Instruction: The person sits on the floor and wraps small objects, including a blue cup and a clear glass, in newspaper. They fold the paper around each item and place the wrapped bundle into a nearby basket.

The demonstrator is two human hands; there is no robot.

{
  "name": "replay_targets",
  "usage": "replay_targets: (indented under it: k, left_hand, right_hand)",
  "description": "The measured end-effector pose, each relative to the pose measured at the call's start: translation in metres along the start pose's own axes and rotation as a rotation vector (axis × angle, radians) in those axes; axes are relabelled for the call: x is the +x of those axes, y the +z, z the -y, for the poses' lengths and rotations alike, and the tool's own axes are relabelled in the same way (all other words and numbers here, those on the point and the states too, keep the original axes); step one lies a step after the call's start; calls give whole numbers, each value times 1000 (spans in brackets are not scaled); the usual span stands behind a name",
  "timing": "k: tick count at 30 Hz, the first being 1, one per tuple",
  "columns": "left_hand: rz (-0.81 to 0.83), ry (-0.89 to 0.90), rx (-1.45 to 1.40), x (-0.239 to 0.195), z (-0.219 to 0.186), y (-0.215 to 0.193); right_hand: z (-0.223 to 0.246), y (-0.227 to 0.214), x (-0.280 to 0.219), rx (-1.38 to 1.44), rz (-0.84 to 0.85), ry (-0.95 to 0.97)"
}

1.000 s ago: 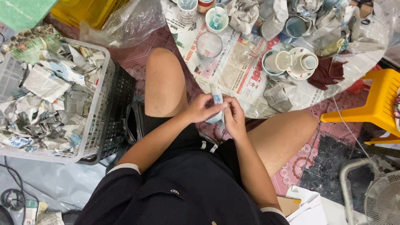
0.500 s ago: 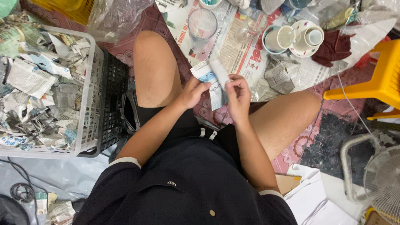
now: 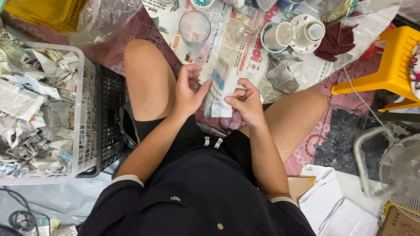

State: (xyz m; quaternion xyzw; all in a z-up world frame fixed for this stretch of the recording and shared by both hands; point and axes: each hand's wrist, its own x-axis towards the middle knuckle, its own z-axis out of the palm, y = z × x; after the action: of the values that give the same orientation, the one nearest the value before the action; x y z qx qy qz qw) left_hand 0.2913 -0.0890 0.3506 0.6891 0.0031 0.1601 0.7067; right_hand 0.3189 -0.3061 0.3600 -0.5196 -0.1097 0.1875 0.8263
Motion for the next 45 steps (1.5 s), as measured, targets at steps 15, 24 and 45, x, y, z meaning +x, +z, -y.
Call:
replay_targets:
  k: [15,24,45]
  left_hand:
    - [121,-177,-266,2,21,-6]
    - [211,-124,-264,2,1,-8]
    - [-195,-82,-130,-47,-32,-92]
  right_hand:
    - [-38,-18,4,-478,-468,-296]
    - [-7,-28,5,-276,-640,-449]
    - [-21,-9,-10,189,-452,-381]
